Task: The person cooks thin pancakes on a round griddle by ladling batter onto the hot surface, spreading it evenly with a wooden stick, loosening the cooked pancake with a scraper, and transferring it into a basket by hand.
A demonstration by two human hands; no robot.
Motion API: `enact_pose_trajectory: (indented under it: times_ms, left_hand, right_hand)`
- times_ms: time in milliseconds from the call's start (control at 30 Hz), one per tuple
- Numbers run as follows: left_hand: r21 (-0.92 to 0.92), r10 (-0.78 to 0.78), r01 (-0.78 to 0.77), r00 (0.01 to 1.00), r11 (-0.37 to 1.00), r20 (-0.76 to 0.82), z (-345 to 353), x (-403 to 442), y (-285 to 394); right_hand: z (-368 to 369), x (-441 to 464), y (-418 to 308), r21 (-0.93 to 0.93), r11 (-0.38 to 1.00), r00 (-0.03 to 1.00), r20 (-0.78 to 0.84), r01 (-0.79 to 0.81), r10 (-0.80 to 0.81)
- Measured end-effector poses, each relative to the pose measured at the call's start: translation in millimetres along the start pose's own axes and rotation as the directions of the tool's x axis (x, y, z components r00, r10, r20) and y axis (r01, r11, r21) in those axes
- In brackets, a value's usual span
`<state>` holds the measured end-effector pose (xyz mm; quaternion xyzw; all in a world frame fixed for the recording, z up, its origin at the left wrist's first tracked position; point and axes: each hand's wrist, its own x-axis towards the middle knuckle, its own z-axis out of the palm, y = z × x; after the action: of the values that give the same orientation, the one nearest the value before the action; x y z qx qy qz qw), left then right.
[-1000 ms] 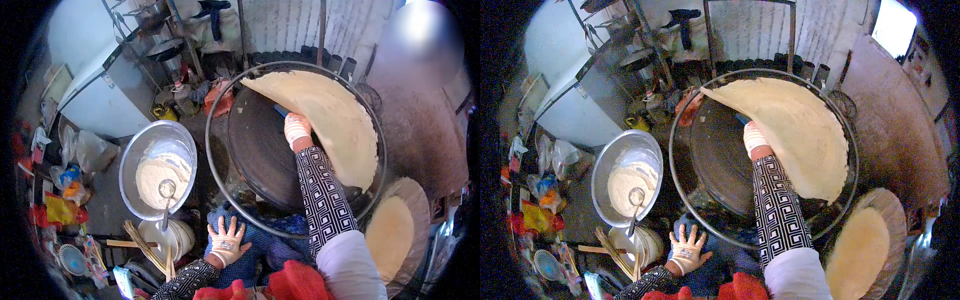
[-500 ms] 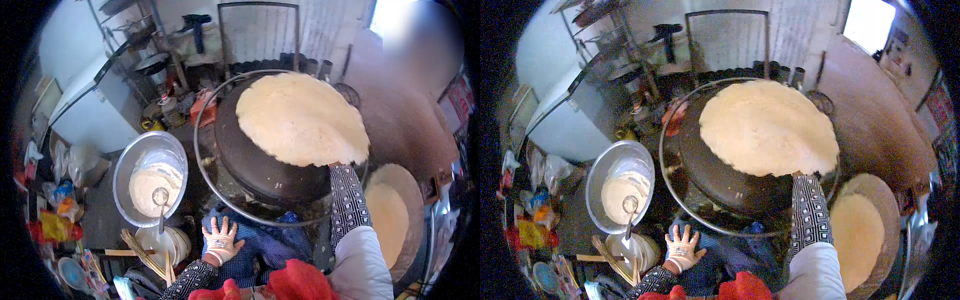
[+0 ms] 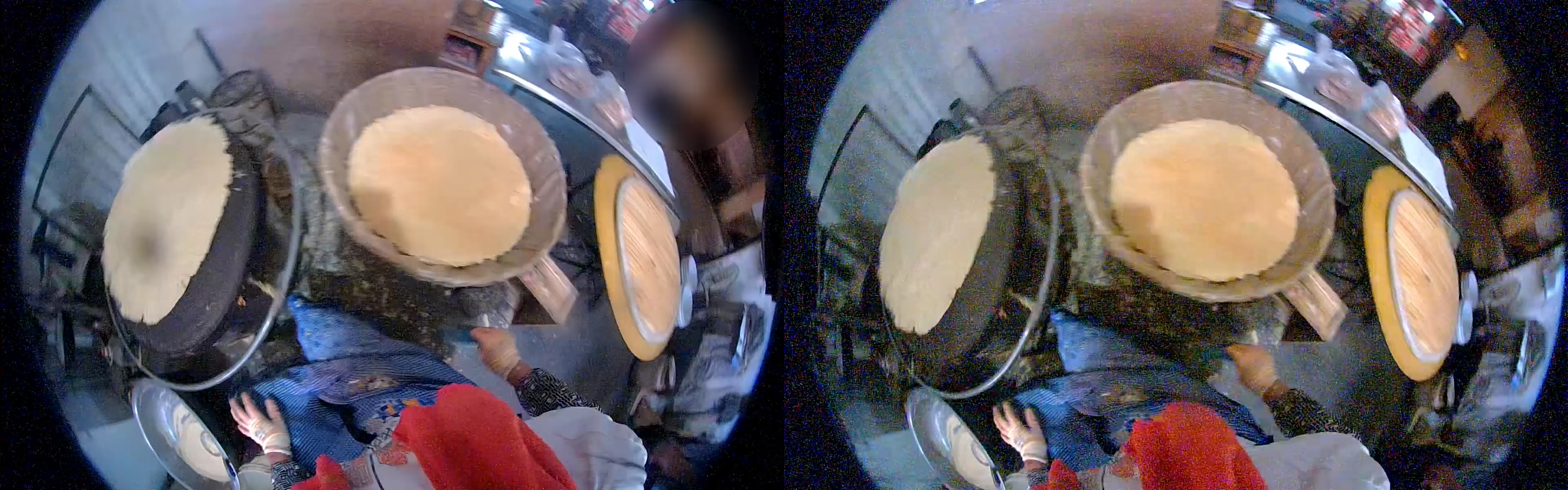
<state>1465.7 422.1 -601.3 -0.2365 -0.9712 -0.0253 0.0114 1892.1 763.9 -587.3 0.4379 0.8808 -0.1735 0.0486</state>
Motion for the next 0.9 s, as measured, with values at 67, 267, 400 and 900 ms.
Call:
enact_pose_trajectory:
  times_ms: [67, 267, 400, 900]
  left_hand:
    - [-0.097, 0.054, -0.070, 0.985, 0.993, -0.163, -2.0, 6.1, 0.9]
    - [-0.064, 0.174, -0.216, 0.903, 0.974, -0.393, -53.0, 45.5, 66.3]
    - [0.017, 0.266, -0.286, 0.866, 0.958, -0.423, -103.7, 76.2, 88.2]
    - [0.003, -0.132, 0.137, 0.957, 0.991, -0.260, -65.5, 271.2, -8.7]
  right_hand:
    - [46.2, -35.3, 107.8, 0.202, 0.891, 0.888, -0.144, -0.406, 0.437]
    - [98.6, 23.7, 285.3, 0.518, 0.768, 0.393, -0.662, -0.376, 0.639]
    - [112.6, 63.4, 264.4, -0.200, 0.634, 0.645, -0.448, -0.747, 0.619]
    - [115.2, 41.9, 168.3, 0.045, 0.890, 0.811, -0.393, -0.454, 0.433]
